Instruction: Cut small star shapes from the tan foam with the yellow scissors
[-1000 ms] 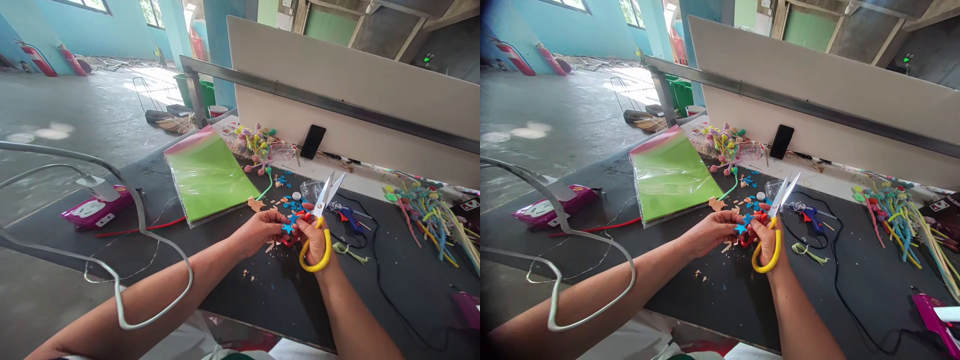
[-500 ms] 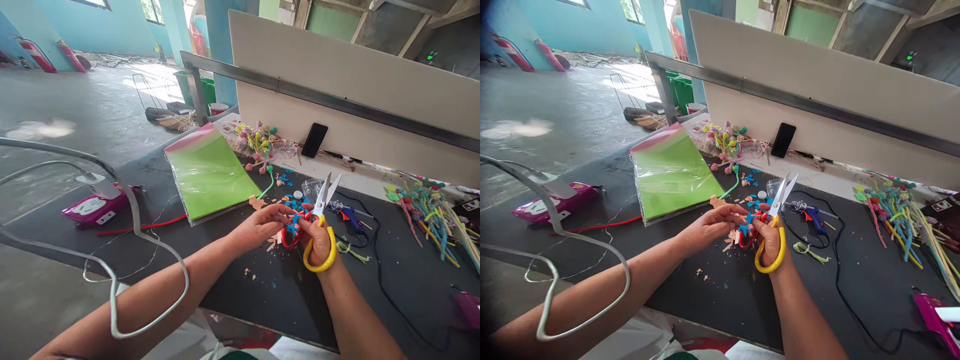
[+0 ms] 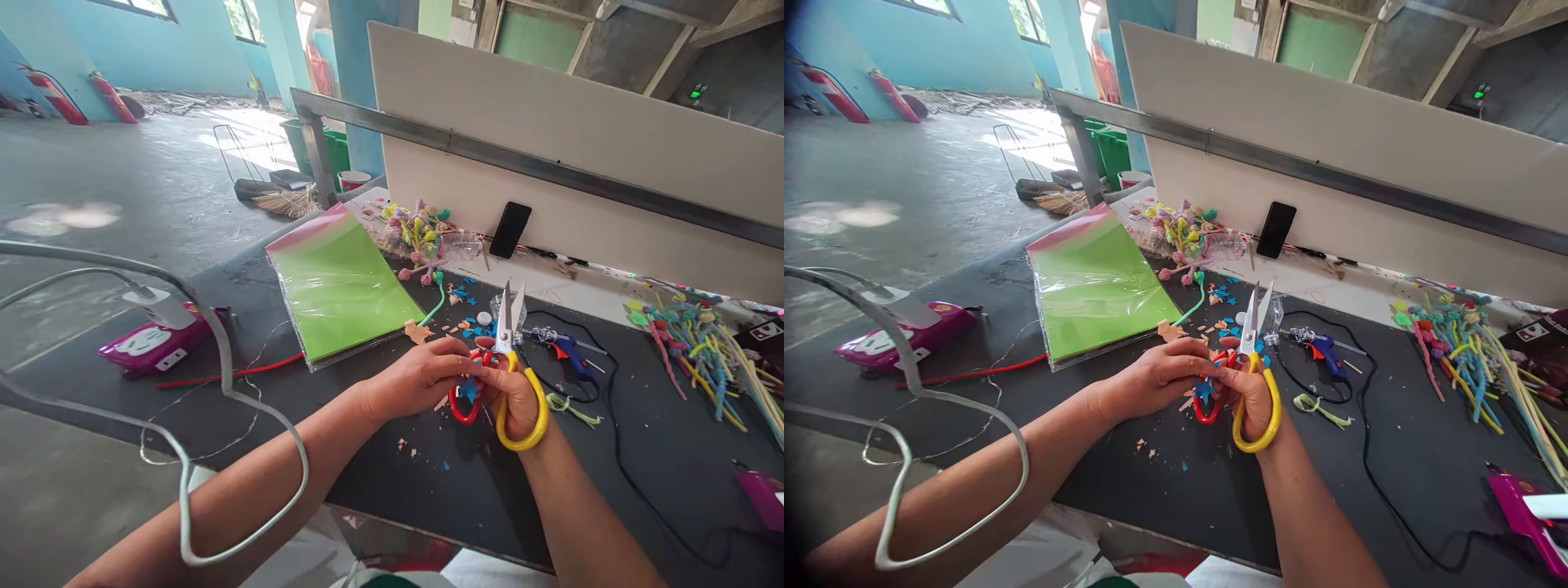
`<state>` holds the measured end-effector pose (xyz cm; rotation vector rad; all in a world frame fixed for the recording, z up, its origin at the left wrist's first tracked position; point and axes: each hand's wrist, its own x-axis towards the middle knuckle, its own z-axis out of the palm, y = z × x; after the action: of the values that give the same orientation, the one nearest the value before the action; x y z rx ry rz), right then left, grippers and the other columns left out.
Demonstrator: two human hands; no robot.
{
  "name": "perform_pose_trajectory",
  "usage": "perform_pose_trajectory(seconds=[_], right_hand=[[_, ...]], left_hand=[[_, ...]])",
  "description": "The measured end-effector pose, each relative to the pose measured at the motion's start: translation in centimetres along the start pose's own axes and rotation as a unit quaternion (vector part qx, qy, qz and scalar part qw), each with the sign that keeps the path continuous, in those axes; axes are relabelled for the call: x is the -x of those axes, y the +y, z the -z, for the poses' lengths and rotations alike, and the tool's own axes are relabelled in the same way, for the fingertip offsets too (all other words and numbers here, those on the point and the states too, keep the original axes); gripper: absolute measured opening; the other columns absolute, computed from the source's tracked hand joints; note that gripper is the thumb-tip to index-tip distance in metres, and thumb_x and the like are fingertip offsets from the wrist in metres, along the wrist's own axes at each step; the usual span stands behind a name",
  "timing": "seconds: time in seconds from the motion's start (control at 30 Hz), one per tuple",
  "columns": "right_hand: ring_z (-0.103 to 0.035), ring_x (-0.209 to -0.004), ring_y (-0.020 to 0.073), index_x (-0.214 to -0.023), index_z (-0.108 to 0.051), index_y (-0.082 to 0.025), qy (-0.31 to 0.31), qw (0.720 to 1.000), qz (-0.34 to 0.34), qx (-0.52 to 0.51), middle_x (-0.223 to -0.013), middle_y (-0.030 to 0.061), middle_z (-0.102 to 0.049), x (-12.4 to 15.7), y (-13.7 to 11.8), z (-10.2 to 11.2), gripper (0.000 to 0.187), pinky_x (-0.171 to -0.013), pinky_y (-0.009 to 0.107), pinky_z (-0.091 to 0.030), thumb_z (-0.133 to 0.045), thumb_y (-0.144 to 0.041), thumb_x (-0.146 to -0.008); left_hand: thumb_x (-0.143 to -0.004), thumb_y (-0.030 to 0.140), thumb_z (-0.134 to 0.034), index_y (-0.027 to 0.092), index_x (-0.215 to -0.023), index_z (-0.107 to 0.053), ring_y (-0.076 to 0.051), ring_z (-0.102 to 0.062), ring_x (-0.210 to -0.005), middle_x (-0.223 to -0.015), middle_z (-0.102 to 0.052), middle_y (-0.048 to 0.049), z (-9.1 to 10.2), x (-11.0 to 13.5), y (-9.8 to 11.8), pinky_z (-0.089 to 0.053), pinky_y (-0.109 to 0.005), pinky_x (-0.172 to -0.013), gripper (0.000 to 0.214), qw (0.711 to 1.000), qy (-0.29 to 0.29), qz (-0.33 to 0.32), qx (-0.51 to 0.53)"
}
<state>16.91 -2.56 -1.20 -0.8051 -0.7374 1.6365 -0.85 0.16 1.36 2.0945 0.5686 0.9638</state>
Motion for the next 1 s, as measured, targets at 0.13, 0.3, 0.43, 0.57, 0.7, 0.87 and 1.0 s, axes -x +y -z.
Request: perform_pose_trajectory(seconds=[0.13, 0.3, 0.43, 0.57, 0.7, 0.87, 1.0], right_hand=[[-0.055, -0.054, 0.0112, -0.096, -0.059, -0.025, -0.009, 1.0, -0.014, 0.008, -0.071, -0.0051, -0.061, 0.0, 0.2, 0.0, 0.036, -0.046, 0.022, -0.045, -0.075, -0.018, -0.065], [-0.054, -0.055, 0.0114, -0.085, -0.062, -0.021, -0.033, 0.999, -0.038, 0.015, -0.075, -0.0019, -0.064, 0.4, -0.1, -0.6, 0.025, -0.045, 0.022, -0.044, -0.075, -0.02, -0.064], [-0.055, -0.054, 0.0118, -0.091, -0.062, -0.022, -0.039, 0.998, -0.036, 0.018, -0.069, -0.002, -0.064, 0.6, -0.2, -0.7, 0.028, -0.047, 0.023, -0.045, -0.074, -0.02, -0.065], [-0.057, -0.054, 0.0126, -0.093, -0.06, -0.023, -0.026, 0.999, -0.006, 0.024, -0.066, -0.0026, -0.064, 0.3, 0.1, -0.4, 0.027, -0.048, 0.023, -0.046, -0.07, -0.018, -0.068], [-0.062, -0.065, 0.0138, -0.098, -0.058, -0.026, -0.001, 0.999, 0.042, 0.024, -0.076, -0.0031, -0.066, 0.2, 0.1, -0.1, 0.037, -0.054, 0.022, -0.049, -0.069, -0.013, -0.065], [-0.062, -0.066, 0.014, -0.104, -0.056, -0.027, 0.026, 0.994, 0.089, 0.052, -0.082, -0.0023, -0.066, 0.2, -0.2, -0.2, 0.041, -0.054, 0.024, -0.051, -0.071, -0.019, -0.067], [-0.054, -0.053, 0.0109, -0.1, -0.058, -0.026, 0.041, 0.982, 0.081, 0.166, -0.07, -0.0043, -0.061, 0.8, -1.1, -1.0, 0.036, -0.049, 0.023, -0.049, -0.074, -0.035, -0.069]], left_hand=[[-0.081, 0.023, -0.057, 0.025, -0.098, -0.073, -0.023, -0.057, -0.097, -0.1, -0.062, -0.0118, 0.1, 0.0, -0.1, -0.043, -0.032, -0.091, 0.023, 1.0, 0.012, -0.006, 0.002], [-0.08, 0.022, -0.059, 0.023, -0.092, -0.073, -0.024, -0.058, -0.105, -0.1, -0.061, -0.0116, -0.5, 0.0, -0.3, -0.042, -0.034, -0.094, 0.018, 0.999, 0.021, 0.001, 0.05], [-0.075, 0.025, -0.067, 0.019, -0.077, -0.07, -0.021, -0.061, -0.093, -0.087, -0.062, -0.0074, -1.2, -0.2, -0.5, -0.044, -0.033, -0.09, 0.007, 0.981, 0.073, 0.066, 0.169], [-0.074, 0.031, -0.068, 0.016, -0.077, -0.064, -0.015, -0.061, -0.069, -0.074, -0.064, -0.0031, -1.3, -0.2, -0.9, -0.047, -0.03, -0.072, 0.016, 0.927, 0.056, 0.177, 0.325], [-0.072, 0.031, -0.072, 0.013, -0.077, -0.063, -0.012, -0.058, -0.067, -0.073, -0.064, -0.0022, -1.1, -0.1, -1.2, -0.043, -0.023, -0.066, 0.02, 0.9, 0.072, 0.217, 0.37], [-0.069, 0.03, -0.074, 0.013, -0.078, -0.063, -0.009, -0.056, -0.062, -0.068, -0.062, -0.001, -1.1, 0.0, -1.2, -0.043, -0.022, -0.062, 0.023, 0.874, 0.061, 0.248, 0.414], [-0.067, 0.028, -0.075, 0.014, -0.079, -0.062, -0.009, -0.056, -0.057, -0.062, -0.06, 0.0009, -0.2, -0.5, -1.5, -0.044, -0.021, -0.06, 0.022, 0.849, 0.159, 0.234, 0.445]])
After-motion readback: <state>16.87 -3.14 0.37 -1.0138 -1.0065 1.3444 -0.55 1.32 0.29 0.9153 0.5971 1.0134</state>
